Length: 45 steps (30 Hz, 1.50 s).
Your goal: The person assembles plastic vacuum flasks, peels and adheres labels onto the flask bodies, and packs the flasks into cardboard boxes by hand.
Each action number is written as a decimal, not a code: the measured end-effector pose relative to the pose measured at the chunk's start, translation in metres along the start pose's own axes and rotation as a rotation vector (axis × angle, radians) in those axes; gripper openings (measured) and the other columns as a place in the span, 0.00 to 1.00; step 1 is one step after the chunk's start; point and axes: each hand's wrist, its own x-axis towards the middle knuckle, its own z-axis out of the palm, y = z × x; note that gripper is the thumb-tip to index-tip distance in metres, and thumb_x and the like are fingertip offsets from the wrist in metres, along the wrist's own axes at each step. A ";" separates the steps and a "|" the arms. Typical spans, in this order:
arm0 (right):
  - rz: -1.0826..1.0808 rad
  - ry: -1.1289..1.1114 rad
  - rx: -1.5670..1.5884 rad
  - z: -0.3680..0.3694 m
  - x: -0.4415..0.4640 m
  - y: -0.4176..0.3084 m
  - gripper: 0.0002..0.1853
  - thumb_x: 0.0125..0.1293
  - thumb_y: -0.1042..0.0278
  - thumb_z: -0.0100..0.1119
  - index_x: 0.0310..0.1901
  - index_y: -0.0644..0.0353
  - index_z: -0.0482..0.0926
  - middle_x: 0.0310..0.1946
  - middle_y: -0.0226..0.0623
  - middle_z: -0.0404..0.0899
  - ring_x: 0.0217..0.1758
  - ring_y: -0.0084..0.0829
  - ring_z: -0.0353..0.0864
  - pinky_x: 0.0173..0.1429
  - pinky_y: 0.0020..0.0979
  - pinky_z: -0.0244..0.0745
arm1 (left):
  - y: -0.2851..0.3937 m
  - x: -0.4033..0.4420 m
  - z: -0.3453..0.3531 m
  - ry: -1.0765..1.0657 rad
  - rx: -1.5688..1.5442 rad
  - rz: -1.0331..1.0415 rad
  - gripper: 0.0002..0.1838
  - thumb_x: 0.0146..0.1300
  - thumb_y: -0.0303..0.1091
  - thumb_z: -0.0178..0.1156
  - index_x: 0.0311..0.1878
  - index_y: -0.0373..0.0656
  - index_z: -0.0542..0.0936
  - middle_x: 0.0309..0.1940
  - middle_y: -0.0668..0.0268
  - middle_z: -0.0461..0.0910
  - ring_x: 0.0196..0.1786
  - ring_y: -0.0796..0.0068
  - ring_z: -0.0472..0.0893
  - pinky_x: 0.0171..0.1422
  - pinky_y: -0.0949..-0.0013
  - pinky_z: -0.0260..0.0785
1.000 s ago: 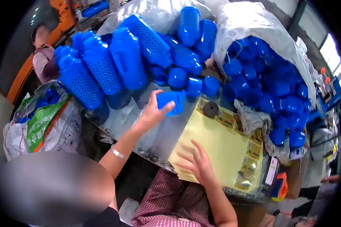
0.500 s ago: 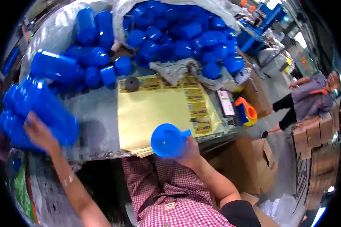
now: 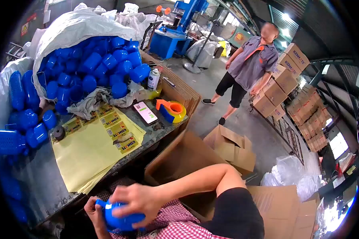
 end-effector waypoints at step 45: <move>0.778 0.332 -0.566 0.001 -0.002 0.277 0.31 0.58 0.75 0.63 0.66 0.49 0.77 0.48 0.42 0.74 0.49 0.45 0.77 0.43 0.42 0.79 | -0.049 0.335 0.080 -0.518 1.049 0.535 0.17 0.65 0.39 0.64 0.55 0.44 0.84 0.62 0.62 0.81 0.66 0.58 0.77 0.68 0.54 0.69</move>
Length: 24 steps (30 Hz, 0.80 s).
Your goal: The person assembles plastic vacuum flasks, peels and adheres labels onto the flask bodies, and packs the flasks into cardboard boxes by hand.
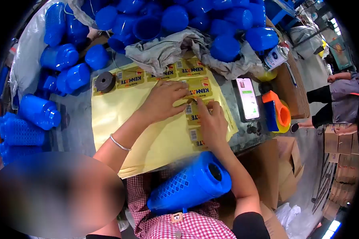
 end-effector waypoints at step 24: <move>-0.007 0.351 0.726 -0.090 0.000 -0.091 0.06 0.63 0.75 0.69 0.38 0.64 0.81 0.31 0.34 0.79 0.35 0.28 0.78 0.45 0.30 0.73 | 0.263 -0.225 -0.034 0.206 -0.185 -0.334 0.50 0.44 0.47 0.83 0.70 0.47 0.67 0.74 0.46 0.62 0.78 0.41 0.62 0.77 0.41 0.60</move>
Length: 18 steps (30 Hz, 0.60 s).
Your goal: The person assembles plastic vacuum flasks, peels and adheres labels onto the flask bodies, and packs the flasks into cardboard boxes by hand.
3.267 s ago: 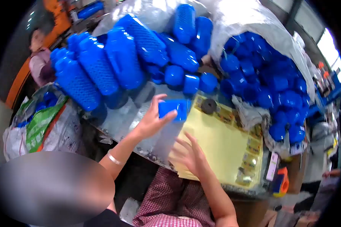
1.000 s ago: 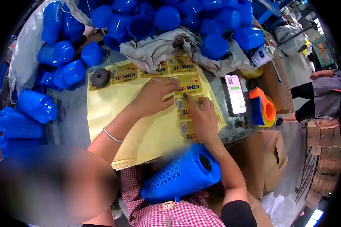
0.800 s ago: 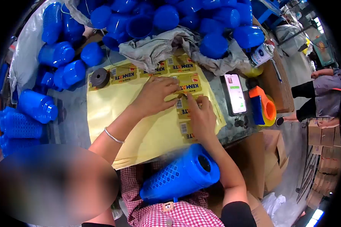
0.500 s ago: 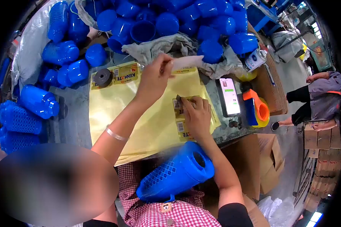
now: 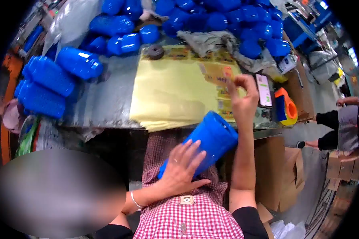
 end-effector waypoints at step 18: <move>0.643 -0.553 0.641 0.021 -0.183 -0.076 0.05 0.68 0.75 0.69 0.41 0.65 0.82 0.40 0.31 0.84 0.45 0.19 0.80 0.53 0.24 0.75 | -0.071 -0.135 -0.039 0.696 -0.020 -0.506 0.11 0.73 0.34 0.59 0.52 0.39 0.79 0.52 0.55 0.76 0.55 0.58 0.78 0.58 0.60 0.72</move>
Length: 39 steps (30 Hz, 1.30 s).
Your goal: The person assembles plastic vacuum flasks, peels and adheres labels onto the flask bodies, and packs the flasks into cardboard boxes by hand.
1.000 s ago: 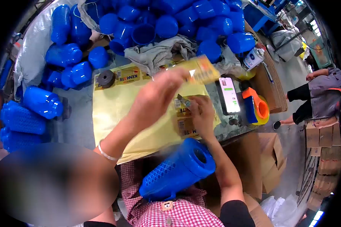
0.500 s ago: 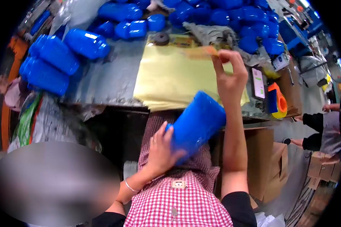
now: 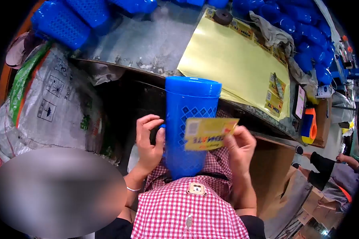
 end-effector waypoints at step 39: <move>0.138 -0.171 -0.469 0.008 -0.018 0.046 0.60 0.58 0.45 0.75 0.78 0.67 0.43 0.69 0.62 0.62 0.75 0.53 0.63 0.79 0.48 0.58 | 0.007 0.060 0.012 0.044 0.407 0.632 0.27 0.65 0.48 0.71 0.58 0.45 0.71 0.64 0.56 0.68 0.52 0.65 0.79 0.62 0.61 0.72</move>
